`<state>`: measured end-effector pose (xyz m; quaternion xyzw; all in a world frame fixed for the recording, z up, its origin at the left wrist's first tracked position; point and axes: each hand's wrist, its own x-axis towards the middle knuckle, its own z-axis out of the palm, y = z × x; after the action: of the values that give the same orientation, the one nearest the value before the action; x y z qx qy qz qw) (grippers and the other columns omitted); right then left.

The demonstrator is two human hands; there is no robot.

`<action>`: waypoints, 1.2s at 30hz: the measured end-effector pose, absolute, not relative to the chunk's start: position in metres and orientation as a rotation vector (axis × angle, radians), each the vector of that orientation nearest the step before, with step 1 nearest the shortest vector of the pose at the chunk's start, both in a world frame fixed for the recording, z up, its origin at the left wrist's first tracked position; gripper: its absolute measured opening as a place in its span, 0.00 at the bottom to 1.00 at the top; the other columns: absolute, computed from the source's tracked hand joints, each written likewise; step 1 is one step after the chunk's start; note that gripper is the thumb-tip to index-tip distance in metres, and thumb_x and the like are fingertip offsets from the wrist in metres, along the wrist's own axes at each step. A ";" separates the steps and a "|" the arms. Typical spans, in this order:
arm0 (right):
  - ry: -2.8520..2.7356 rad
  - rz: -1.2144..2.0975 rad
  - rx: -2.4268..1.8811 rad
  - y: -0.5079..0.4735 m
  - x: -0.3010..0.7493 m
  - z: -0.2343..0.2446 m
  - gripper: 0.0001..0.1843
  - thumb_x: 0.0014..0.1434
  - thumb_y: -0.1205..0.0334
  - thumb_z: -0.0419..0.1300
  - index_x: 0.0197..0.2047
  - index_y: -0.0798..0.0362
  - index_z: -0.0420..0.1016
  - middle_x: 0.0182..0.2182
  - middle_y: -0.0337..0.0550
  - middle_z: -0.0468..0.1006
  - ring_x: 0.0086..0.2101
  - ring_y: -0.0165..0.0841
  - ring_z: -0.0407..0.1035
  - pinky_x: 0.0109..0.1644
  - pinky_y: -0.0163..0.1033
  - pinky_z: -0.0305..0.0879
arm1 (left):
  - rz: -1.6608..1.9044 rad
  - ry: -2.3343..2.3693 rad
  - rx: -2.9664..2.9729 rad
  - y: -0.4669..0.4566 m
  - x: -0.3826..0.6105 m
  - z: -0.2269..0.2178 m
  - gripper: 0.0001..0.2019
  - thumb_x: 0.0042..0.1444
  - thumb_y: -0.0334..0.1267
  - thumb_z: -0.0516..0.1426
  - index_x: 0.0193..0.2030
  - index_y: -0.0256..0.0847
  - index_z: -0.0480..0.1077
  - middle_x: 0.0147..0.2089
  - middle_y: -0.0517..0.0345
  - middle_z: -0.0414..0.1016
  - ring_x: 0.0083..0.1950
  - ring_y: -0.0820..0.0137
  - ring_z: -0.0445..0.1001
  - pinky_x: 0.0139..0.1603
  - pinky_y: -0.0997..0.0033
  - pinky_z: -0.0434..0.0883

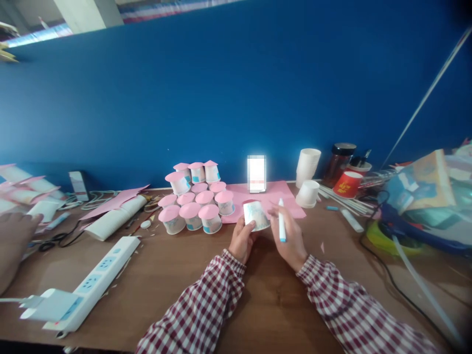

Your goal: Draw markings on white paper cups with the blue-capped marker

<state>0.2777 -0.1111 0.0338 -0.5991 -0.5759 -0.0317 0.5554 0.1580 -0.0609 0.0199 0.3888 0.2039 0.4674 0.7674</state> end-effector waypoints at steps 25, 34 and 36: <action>-1.422 0.015 -1.447 -0.104 0.285 0.024 0.17 0.60 0.60 0.49 0.51 0.55 0.65 0.44 0.50 0.75 0.44 0.38 0.71 0.47 0.46 0.68 | 1.230 0.619 1.292 -0.052 0.154 0.006 0.19 0.48 0.33 0.58 0.49 0.39 0.69 0.50 0.52 0.73 0.52 0.63 0.69 0.57 0.62 0.62; -1.452 -0.015 -1.538 -0.104 0.288 0.021 0.18 0.60 0.62 0.48 0.52 0.55 0.65 0.44 0.49 0.76 0.44 0.39 0.71 0.47 0.43 0.67 | 1.246 0.751 1.456 -0.046 0.158 -0.006 0.25 0.47 0.32 0.58 0.55 0.36 0.62 0.51 0.47 0.71 0.52 0.63 0.70 0.55 0.59 0.66; -1.467 -0.016 -1.591 -0.104 0.288 0.021 0.18 0.60 0.62 0.47 0.52 0.54 0.66 0.44 0.48 0.76 0.44 0.39 0.71 0.47 0.43 0.67 | 1.237 0.830 1.498 -0.044 0.159 -0.010 0.29 0.46 0.32 0.60 0.57 0.37 0.59 0.52 0.46 0.71 0.51 0.63 0.71 0.54 0.59 0.67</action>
<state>0.2881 -0.1040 0.0211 -0.6489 -0.5987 -0.0066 0.4695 0.1595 -0.0441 -0.0104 0.6174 0.3418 0.5097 0.4921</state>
